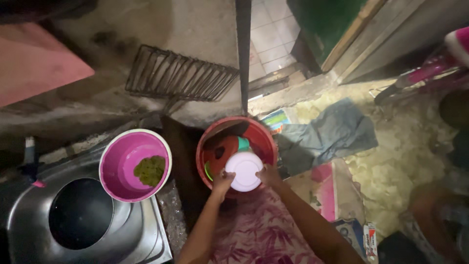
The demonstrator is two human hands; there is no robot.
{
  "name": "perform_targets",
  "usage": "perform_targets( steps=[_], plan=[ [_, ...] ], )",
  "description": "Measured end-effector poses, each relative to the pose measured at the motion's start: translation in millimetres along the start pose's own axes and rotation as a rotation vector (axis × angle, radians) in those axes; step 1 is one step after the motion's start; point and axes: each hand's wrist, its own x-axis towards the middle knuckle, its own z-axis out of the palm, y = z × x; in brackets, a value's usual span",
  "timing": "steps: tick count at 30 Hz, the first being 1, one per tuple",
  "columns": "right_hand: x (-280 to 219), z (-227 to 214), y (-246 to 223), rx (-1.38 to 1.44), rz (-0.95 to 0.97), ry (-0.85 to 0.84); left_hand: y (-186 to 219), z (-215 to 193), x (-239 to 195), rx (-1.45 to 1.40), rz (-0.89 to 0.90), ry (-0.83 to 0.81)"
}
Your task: The person washes a pink bowl and a white spoon in a sink, then places them in a dish rack. They retrieve a clay pot from a shelf and place it back. The person then opens a large pot on the stove, stirs a yellow liquid, and uses a ladle to scoop some of the liquid.
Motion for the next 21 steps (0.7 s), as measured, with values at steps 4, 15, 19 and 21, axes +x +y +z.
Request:
perform_targets(
  steps=[4,15,19,21],
  plan=[
    [7,12,17,0.054,0.076,0.079,-7,13,3,0.131,0.005,0.01],
    [36,19,56,0.191,0.295,0.126,-21,73,50,0.604,0.436,0.0],
    [38,23,59,-0.051,0.154,0.134,-28,77,55,0.353,0.237,-0.025],
    [42,23,54,-0.236,0.13,0.149,-24,72,60,0.253,0.18,-0.021]
  ],
)
